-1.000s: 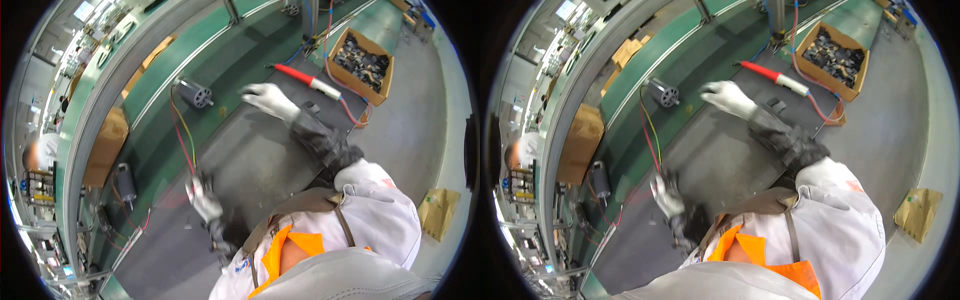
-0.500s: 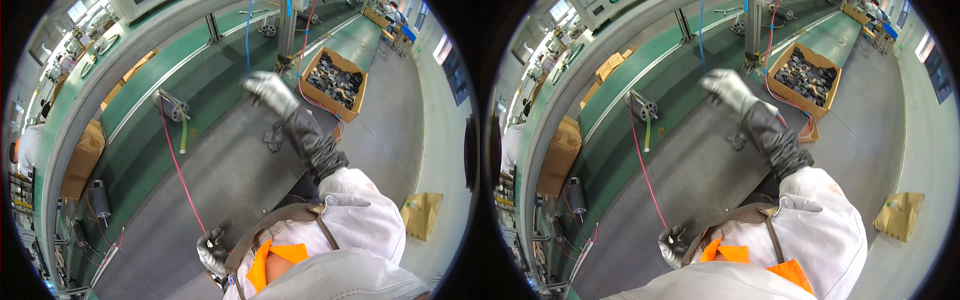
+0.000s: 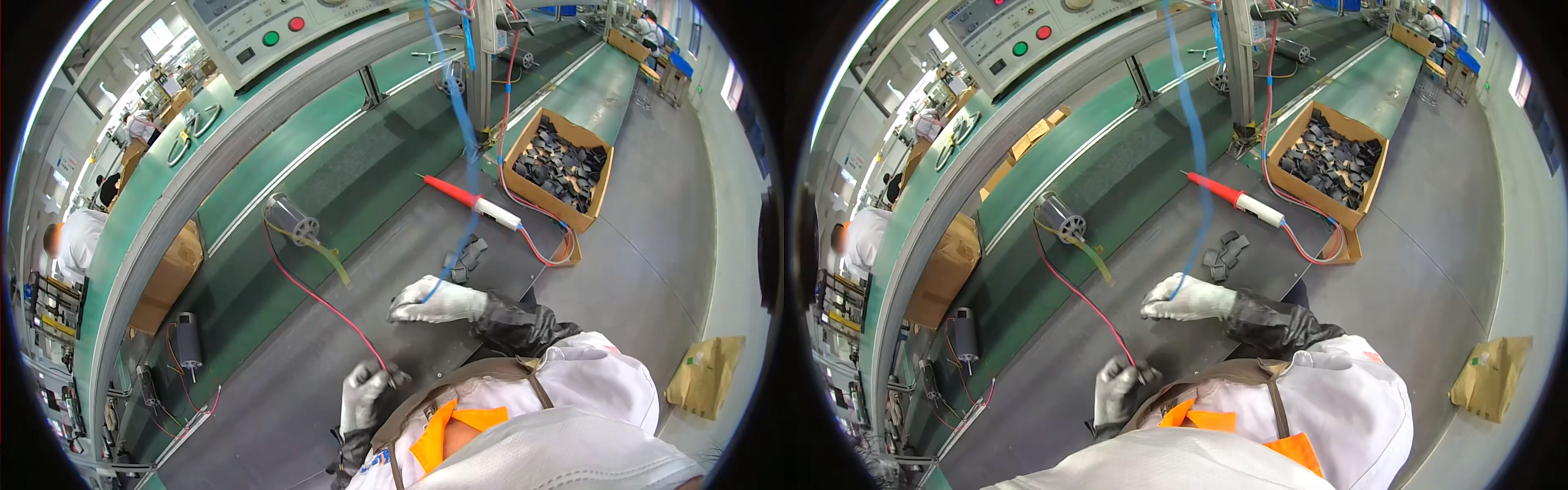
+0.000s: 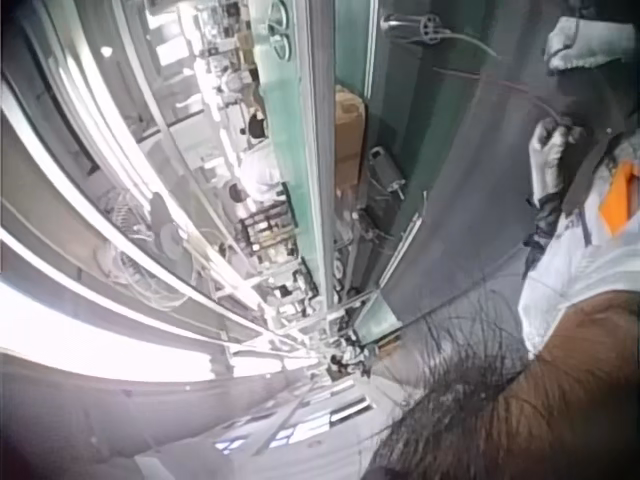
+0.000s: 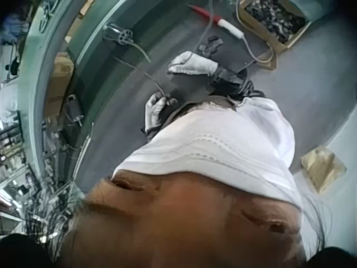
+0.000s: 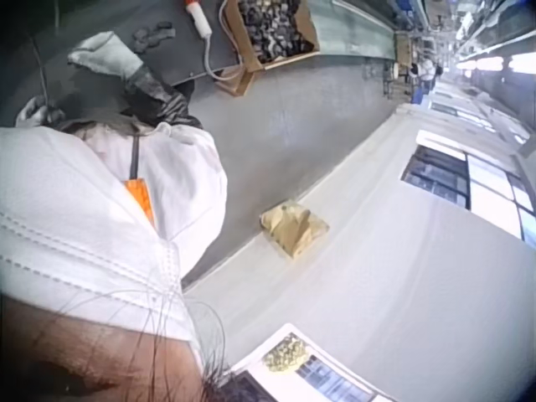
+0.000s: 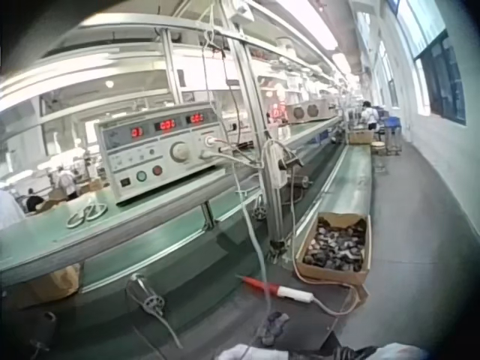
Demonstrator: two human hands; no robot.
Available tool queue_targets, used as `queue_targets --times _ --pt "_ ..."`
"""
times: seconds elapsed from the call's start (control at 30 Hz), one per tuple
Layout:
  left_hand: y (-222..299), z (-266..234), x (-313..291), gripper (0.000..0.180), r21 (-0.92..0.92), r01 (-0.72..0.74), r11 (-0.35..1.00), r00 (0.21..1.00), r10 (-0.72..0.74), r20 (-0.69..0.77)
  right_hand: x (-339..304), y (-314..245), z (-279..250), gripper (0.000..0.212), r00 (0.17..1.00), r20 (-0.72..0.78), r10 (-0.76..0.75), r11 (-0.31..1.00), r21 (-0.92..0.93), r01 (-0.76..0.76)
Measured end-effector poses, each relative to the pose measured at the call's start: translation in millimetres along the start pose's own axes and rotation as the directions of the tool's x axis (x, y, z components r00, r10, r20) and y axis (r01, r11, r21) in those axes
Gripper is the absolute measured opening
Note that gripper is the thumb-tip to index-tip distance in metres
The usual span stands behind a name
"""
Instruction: Assembling small electric motors and connecting wires on a factory assembly line before packaging them.
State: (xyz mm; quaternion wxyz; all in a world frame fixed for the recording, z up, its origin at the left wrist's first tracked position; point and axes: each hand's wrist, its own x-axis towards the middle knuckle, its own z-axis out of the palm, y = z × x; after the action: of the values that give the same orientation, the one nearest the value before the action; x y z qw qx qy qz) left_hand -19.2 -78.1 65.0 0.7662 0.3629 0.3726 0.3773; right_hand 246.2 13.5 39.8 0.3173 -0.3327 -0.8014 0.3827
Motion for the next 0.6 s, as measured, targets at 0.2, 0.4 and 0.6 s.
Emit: queue_targets --times 0.2,0.4,0.6 --pt "27.3 31.6 63.5 0.032 -0.148 -0.332 0.932 0.943 0.322 -0.09 -13.9 -60.9 -22.3 0.047 0.952 -0.159 0.263 0.892 0.417 -0.176" --pt "71.3 60.5 85.5 0.03 -0.141 -0.441 0.886 0.897 0.441 -0.036 -9.1 -101.7 -27.8 0.068 0.914 -0.345 0.215 0.739 0.669 0.079" --pt "93.7 70.5 74.2 0.03 -0.144 -0.5 0.854 0.857 0.463 -0.226 21.2 -118.4 -9.0 0.065 0.929 -0.34 0.142 0.819 0.568 0.083"
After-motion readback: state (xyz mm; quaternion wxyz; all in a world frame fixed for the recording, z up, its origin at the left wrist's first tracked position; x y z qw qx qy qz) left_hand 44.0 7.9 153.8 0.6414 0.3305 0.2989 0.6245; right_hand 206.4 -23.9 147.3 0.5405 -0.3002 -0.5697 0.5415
